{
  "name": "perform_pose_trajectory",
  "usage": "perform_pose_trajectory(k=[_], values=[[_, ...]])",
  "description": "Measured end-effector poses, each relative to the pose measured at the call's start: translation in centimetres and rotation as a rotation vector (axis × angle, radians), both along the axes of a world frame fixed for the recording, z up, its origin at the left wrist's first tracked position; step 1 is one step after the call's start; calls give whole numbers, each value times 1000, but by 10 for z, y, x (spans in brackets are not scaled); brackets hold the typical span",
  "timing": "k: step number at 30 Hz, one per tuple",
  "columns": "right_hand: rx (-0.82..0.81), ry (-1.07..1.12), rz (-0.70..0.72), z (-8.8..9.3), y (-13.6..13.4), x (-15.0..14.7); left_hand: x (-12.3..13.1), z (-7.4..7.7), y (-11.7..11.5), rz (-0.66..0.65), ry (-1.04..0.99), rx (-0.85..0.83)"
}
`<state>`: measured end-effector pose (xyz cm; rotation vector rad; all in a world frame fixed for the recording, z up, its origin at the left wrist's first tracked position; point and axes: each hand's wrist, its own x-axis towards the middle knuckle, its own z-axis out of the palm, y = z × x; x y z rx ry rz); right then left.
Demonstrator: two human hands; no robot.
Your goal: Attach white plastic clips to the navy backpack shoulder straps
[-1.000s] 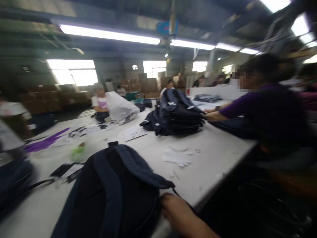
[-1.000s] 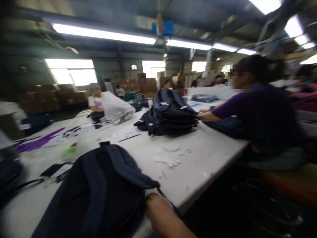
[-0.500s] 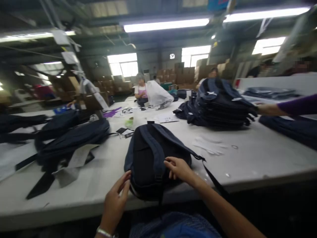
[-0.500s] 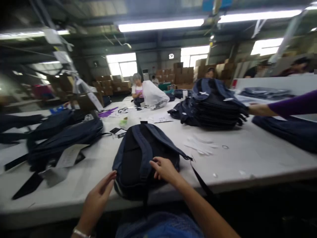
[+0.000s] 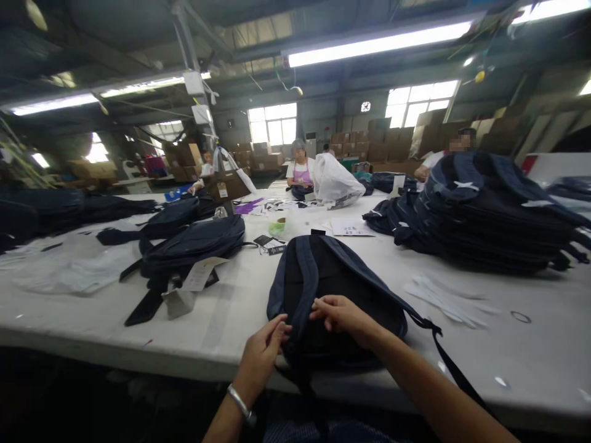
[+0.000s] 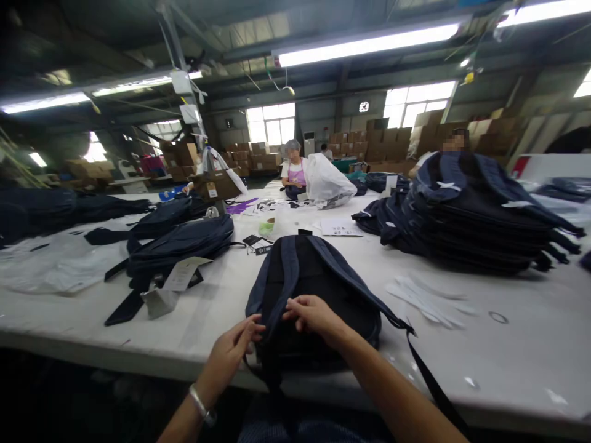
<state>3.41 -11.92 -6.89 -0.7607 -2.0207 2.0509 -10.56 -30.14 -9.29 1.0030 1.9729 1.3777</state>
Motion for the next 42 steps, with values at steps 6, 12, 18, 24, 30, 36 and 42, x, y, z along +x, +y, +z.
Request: perform_pose_trajectory(k=[6,12,18,24,30,36,42], values=[[5,-182,140,-19,-8,-11,12,5,18,-154,-162,44],[-97,241,-24,16,-3,-14,-5,32,10,177,-138,296],[-259,535,-144,101,25,-39,-23,83,2,211,-64,379],[-381,562,-155,160,42,-72,-32,126,24,48,20,432],[-428,613,-130,186,46,-103,-40,155,62,-59,59,469],[-537,557,-29,188,42,-121,-53,165,79,14,-5,468],[-431,443,177,185,36,-136,-61,164,69,-50,-79,451]])
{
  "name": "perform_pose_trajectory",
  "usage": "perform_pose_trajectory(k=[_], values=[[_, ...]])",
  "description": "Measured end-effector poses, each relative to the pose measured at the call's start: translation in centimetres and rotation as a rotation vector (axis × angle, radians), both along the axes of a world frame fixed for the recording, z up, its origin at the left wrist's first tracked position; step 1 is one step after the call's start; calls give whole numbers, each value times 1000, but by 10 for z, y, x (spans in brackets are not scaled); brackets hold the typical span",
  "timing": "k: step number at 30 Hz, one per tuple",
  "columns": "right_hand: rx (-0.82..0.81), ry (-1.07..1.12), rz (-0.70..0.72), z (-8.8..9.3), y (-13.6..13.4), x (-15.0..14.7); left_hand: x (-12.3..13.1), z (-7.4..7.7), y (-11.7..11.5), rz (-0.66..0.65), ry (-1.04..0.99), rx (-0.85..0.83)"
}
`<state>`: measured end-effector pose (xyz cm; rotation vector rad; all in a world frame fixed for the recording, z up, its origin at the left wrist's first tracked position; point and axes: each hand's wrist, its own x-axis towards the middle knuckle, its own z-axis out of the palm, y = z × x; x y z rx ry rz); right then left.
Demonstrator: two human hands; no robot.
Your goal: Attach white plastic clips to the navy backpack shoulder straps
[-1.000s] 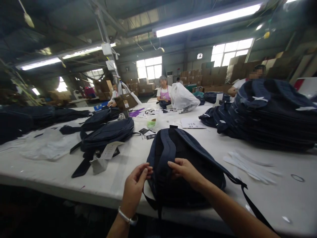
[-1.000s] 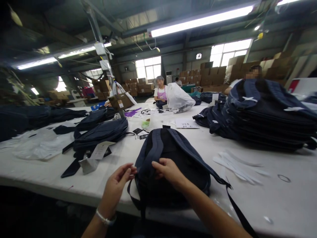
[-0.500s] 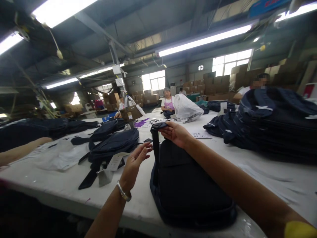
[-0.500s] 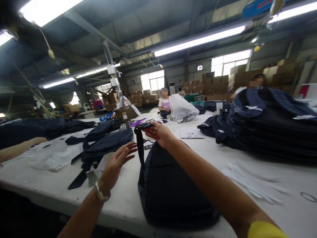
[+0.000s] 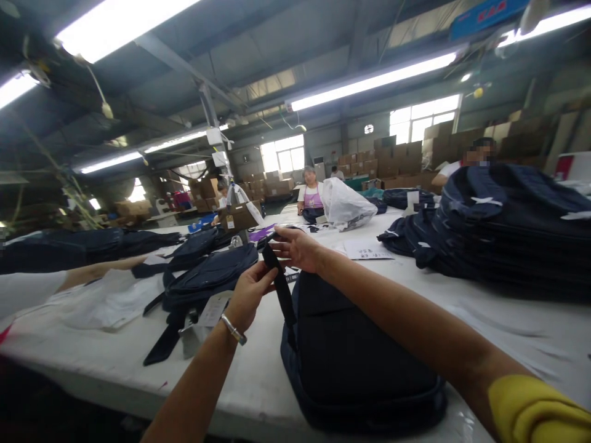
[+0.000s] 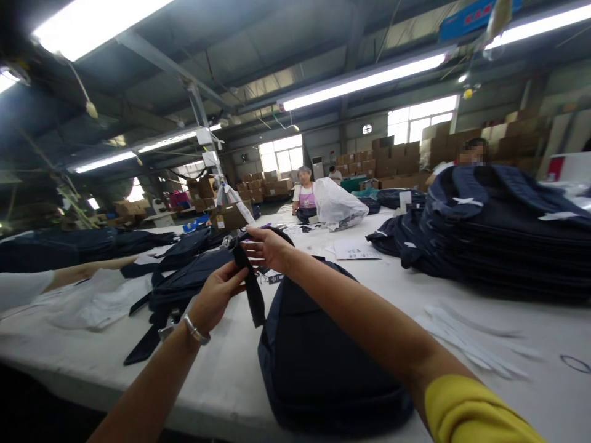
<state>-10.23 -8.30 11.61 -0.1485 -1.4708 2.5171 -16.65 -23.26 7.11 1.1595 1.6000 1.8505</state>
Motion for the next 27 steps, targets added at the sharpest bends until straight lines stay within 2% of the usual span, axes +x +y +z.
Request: perform_pose_trajectory(k=[5,10,13,18,20,24,27], values=[[-33,-7,-112,2,-2,-11,-8,-18,-5,110,-21,-8],[-61,21,-176,1,1,-12,-13,-37,-4,355,216,32],[-64,28,-202,4,3,-15,-13,-40,-4,376,254,2],[-28,47,-267,11,5,-25,-17,-37,-6,491,351,-2],[-15,52,-289,12,5,-28,-18,-36,-9,474,279,-7],[-6,50,-306,9,3,-33,-14,-35,-15,309,19,14],[6,23,-287,6,1,-38,-7,-34,-19,221,-63,-23]])
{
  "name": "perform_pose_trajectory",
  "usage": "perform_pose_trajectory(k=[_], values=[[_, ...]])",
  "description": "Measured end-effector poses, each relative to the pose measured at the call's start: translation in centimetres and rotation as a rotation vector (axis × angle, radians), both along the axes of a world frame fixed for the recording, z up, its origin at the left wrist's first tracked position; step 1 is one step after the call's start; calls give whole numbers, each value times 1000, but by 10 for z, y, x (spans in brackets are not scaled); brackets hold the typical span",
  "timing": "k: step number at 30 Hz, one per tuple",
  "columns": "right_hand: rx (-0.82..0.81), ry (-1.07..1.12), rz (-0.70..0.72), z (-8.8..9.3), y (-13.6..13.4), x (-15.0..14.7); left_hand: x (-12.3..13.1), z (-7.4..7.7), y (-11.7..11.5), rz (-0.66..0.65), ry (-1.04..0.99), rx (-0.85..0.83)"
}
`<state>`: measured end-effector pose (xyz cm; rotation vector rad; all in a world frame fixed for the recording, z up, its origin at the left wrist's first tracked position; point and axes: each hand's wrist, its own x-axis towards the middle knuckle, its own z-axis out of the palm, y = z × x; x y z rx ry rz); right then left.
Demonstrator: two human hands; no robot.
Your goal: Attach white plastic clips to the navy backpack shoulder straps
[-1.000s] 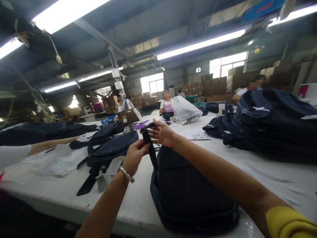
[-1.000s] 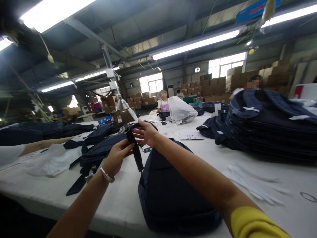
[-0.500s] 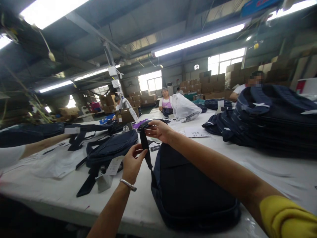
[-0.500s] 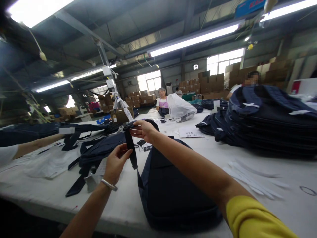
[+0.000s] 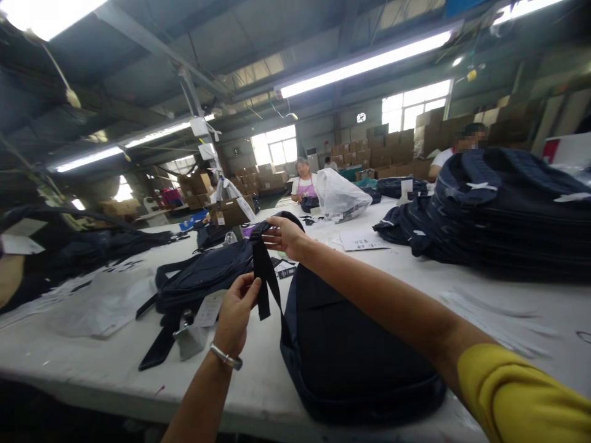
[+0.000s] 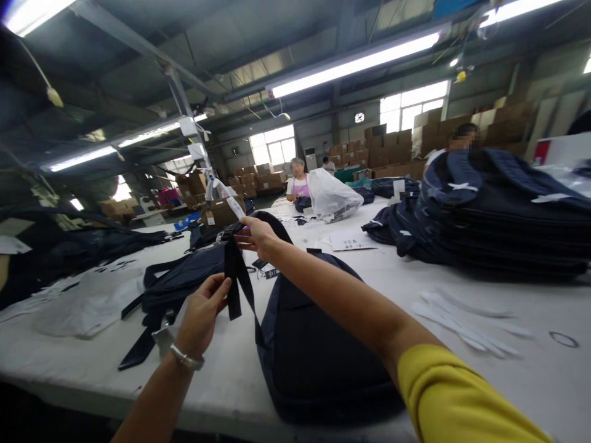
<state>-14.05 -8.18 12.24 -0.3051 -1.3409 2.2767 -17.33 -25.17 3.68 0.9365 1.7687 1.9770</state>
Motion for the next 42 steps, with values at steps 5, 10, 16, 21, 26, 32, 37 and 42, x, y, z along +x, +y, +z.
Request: perform_pose_trajectory(k=[5,10,16,21,26,32,37,42], values=[[54,25,-59,-4,-2,-10,10,-2,-5,-40,-30,0],[130,87,-163,-9,-2,-21,17,-10,-8,-63,-69,-4],[156,113,-227,-15,0,-32,29,-23,-13,-79,-108,-3],[163,98,-233,-18,1,-35,33,-32,-22,-72,-122,-19],[183,86,-229,-20,-1,-36,38,-37,-29,-74,-113,-34],[204,70,-194,-19,-8,-33,41,-50,-26,-65,-140,-40],[187,45,-148,-17,-14,-22,42,-62,-14,0,-202,9],[183,39,-110,-15,-18,-12,50,-64,2,43,-204,46]])
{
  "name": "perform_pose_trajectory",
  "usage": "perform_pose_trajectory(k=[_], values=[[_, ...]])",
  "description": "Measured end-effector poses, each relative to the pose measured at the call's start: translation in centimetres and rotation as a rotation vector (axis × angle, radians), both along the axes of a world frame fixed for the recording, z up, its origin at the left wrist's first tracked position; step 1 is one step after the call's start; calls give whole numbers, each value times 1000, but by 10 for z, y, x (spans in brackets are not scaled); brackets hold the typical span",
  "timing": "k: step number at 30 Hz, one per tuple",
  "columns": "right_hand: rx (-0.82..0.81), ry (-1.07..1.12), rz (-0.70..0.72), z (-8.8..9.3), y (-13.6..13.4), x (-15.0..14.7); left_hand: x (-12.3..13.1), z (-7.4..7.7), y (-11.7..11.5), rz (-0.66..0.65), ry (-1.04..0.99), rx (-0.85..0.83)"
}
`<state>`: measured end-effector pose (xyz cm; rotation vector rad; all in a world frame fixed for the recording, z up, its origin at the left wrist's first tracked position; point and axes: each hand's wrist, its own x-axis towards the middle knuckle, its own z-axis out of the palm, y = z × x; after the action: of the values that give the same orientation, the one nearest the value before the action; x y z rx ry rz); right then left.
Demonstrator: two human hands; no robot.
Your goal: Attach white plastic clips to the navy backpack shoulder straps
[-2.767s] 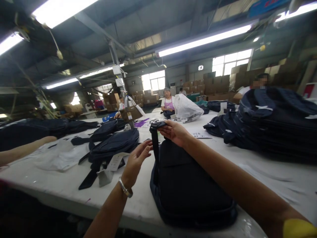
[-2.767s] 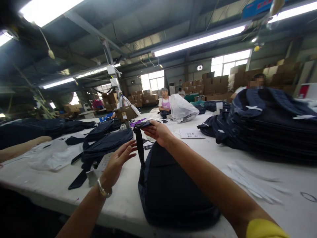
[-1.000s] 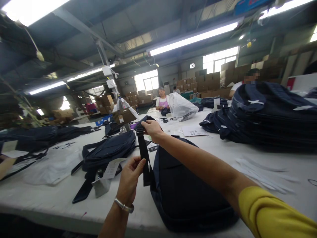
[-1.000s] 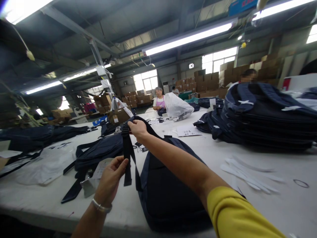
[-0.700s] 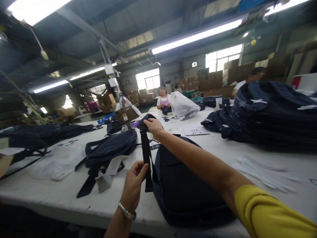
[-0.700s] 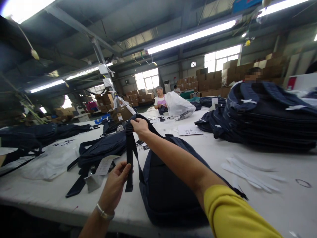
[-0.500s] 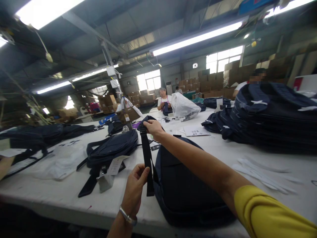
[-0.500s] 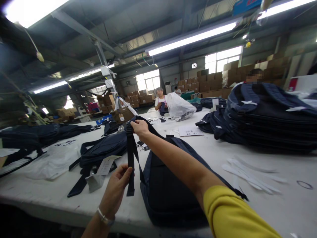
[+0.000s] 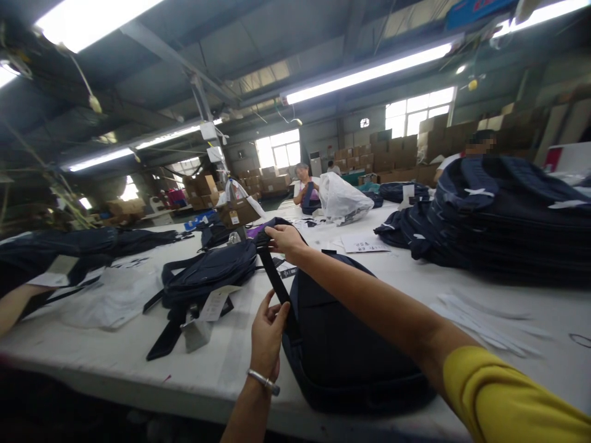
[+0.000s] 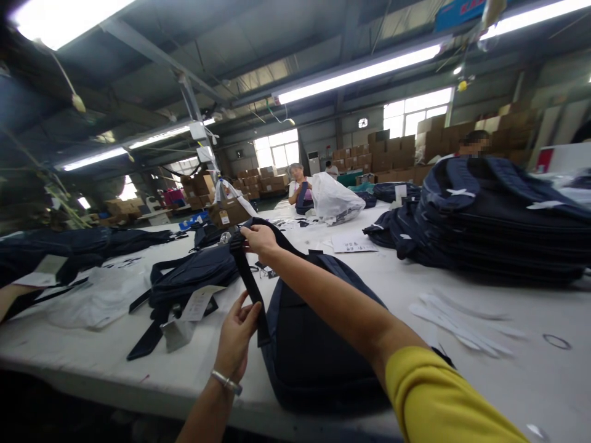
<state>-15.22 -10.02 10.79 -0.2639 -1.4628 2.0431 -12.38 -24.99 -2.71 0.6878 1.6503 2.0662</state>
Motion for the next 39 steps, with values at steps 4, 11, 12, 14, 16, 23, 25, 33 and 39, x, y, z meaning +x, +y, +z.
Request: perform_pose_trajectory(k=[4,11,12,14,16,23,25,33,39], values=[[-1,0,17,0,0,4,-2,-1,9,56,73,-68],[-23,3,46,0,4,11,-24,-7,13,116,129,-158],[-30,4,50,0,5,13,-27,-9,13,95,127,-138],[-45,4,59,0,6,16,-30,-11,12,-14,96,-98],[-60,0,69,-1,5,23,-32,-13,12,-143,53,-74],[-140,-12,123,-38,-15,85,-45,-29,29,-180,93,-124],[-168,-49,141,-65,-26,107,-52,-33,40,-179,175,-154],[-434,-120,-8,-183,-67,159,-54,-68,77,-412,234,-342],[-552,-130,-98,-203,-77,180,-39,-85,73,-438,129,-458]])
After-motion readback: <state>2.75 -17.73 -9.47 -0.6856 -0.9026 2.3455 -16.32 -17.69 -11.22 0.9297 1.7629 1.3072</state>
